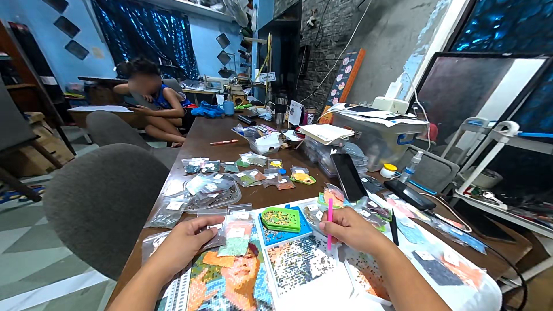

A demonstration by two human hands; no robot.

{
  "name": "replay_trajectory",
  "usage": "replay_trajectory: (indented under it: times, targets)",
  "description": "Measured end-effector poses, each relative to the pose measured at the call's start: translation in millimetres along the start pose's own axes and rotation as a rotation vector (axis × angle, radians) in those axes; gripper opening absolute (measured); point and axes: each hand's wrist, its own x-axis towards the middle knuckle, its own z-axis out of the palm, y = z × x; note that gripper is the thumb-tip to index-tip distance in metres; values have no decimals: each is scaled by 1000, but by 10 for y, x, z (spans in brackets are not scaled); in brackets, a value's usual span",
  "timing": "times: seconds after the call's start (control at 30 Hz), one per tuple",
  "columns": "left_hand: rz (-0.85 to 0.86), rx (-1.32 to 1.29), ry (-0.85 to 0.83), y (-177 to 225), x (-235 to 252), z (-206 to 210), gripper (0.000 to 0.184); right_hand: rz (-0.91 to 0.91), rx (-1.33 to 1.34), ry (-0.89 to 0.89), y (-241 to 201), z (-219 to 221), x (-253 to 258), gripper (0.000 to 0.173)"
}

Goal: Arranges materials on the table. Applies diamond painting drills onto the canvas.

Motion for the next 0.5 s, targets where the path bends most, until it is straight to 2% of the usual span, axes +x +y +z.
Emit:
replay_trajectory:
  times: [0.5]
  targets:
    - [-25, 15, -11, 60, -32, -8, 23, -27, 38, 24, -30, 5, -19, 23]
